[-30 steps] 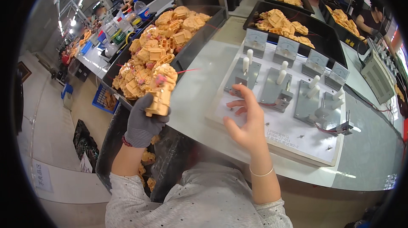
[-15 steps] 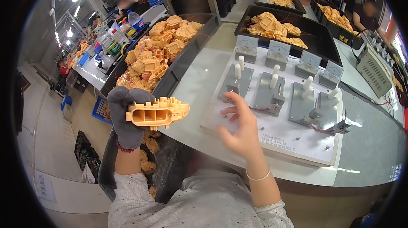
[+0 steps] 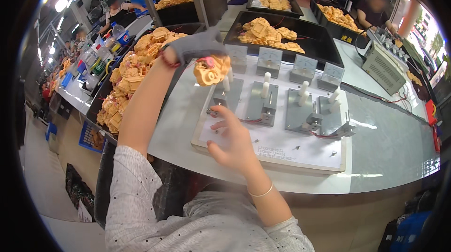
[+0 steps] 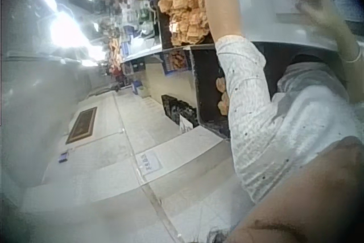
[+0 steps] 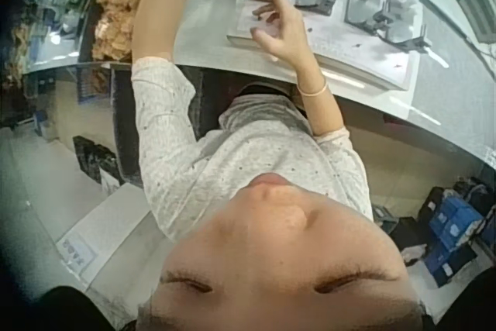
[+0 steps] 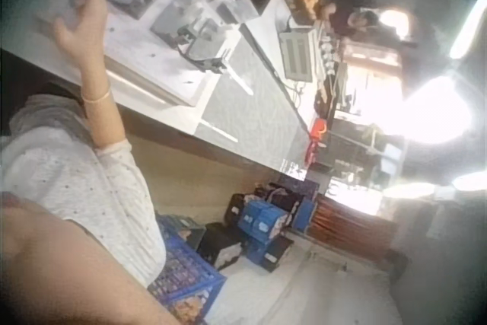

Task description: Testing electronic component assemblies using a specialized testing jig at a factory station.

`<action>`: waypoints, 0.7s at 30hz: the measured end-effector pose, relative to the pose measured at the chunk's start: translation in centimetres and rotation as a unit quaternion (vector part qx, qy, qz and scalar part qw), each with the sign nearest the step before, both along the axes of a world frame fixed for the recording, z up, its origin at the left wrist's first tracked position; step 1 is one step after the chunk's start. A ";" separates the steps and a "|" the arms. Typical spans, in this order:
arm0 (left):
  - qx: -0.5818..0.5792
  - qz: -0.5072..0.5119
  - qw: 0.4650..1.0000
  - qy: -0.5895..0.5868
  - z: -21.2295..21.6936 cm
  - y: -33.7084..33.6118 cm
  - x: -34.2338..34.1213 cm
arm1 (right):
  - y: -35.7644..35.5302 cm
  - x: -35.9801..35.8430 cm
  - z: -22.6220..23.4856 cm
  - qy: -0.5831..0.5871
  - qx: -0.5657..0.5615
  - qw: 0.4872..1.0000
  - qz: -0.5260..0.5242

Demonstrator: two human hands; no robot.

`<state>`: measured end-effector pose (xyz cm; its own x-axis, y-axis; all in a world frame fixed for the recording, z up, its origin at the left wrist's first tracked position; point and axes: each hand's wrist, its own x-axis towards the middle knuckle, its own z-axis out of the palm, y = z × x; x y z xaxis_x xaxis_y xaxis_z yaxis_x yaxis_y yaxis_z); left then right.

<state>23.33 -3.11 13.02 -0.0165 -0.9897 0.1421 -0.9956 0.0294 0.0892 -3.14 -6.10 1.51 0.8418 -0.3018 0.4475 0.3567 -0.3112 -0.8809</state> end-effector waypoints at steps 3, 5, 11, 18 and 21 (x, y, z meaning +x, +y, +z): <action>0.164 0.098 0.981 -0.031 -1.3 -5.7 -1.7 | -0.5 0.0 -0.3 0.000 -0.004 1.000 -0.006; 0.208 0.205 0.956 -0.021 -5.6 -8.6 0.7 | -0.3 0.0 -0.2 -0.013 -0.007 1.000 0.005; 0.127 0.198 0.969 -0.079 -7.0 -6.6 -2.3 | -0.7 -0.2 -0.6 -0.037 -0.045 0.998 0.002; -0.176 0.274 0.913 0.247 -1.0 11.1 -12.8 | -1.0 -3.7 0.2 0.015 0.017 0.988 -0.156; 0.024 0.113 0.835 0.538 -2.3 24.1 -14.5 | -3.7 -4.5 -0.7 -0.039 -0.071 0.958 -0.274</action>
